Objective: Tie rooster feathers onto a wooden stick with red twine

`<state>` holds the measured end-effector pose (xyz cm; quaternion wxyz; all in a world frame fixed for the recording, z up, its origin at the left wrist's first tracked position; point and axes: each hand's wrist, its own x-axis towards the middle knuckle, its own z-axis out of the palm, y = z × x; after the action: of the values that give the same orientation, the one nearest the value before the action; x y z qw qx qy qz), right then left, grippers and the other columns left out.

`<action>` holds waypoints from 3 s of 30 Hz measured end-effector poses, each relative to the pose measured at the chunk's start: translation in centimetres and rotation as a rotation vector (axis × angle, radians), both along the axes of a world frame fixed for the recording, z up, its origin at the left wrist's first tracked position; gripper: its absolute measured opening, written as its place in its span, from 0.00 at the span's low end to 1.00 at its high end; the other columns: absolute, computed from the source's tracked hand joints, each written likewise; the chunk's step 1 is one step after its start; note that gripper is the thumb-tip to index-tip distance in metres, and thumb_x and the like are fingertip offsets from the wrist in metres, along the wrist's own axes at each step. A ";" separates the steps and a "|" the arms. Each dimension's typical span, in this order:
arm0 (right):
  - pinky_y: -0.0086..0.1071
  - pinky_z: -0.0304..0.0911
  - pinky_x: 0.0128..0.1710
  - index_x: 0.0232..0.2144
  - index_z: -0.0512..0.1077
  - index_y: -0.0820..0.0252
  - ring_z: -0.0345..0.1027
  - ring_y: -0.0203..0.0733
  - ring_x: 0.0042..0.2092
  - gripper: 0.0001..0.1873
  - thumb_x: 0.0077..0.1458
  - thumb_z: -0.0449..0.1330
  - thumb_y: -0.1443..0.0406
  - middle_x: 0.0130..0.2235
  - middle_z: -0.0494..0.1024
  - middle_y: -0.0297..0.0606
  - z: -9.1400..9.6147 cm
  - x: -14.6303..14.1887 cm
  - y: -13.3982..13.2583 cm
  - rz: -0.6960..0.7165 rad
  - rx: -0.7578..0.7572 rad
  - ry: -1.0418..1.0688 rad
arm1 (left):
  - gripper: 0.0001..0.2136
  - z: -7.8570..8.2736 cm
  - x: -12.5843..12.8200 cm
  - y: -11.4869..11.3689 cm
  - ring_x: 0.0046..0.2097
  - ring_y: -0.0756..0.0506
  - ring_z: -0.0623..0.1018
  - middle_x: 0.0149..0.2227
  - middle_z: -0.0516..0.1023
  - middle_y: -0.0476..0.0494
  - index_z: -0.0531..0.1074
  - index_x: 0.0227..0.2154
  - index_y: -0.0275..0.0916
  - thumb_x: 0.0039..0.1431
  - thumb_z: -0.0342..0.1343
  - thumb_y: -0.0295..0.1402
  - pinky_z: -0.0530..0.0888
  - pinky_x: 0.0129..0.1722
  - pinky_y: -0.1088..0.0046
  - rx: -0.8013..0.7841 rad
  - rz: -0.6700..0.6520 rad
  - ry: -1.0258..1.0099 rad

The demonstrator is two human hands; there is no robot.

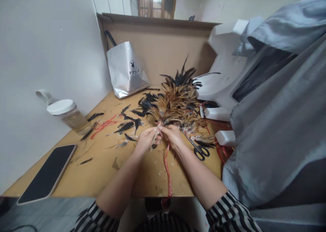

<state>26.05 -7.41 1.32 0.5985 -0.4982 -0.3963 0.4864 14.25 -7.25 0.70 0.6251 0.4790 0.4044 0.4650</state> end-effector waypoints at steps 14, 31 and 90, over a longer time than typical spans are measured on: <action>0.25 0.34 0.14 0.14 0.69 0.64 0.41 0.24 0.13 0.16 0.38 0.64 0.56 0.14 0.66 0.31 -0.3 -0.2 -0.1 0.322 -0.019 0.144 | 0.16 -0.1 0.5 -0.1 0.17 0.58 0.58 0.20 0.65 0.52 0.71 0.29 0.32 0.41 0.63 0.39 0.49 0.13 0.84 -0.050 0.052 -0.229; 0.26 0.56 0.24 0.18 0.71 0.62 0.61 0.33 0.23 0.10 0.40 0.61 0.60 0.20 0.73 0.34 -1.1 -0.4 0.7 0.033 0.141 -0.268 | 0.14 -0.4 -0.2 0.6 0.17 0.59 0.59 0.19 0.65 0.51 0.70 0.21 0.31 0.35 0.67 0.35 0.50 0.12 0.85 -0.135 0.141 -0.293; 0.26 0.51 0.23 0.17 0.63 0.60 0.53 0.30 0.22 0.12 0.36 0.63 0.61 0.18 0.64 0.28 0.5 -1.3 -0.5 -0.088 0.177 -0.117 | 0.15 -0.3 0.2 0.4 0.15 0.58 0.58 0.15 0.62 0.55 0.70 0.24 0.33 0.42 0.63 0.41 0.52 0.13 0.82 0.001 0.224 -0.266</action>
<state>24.77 -7.90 1.82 0.6368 -0.4878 -0.4498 0.3927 14.42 -6.88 0.36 0.6172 0.3653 0.3687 0.5913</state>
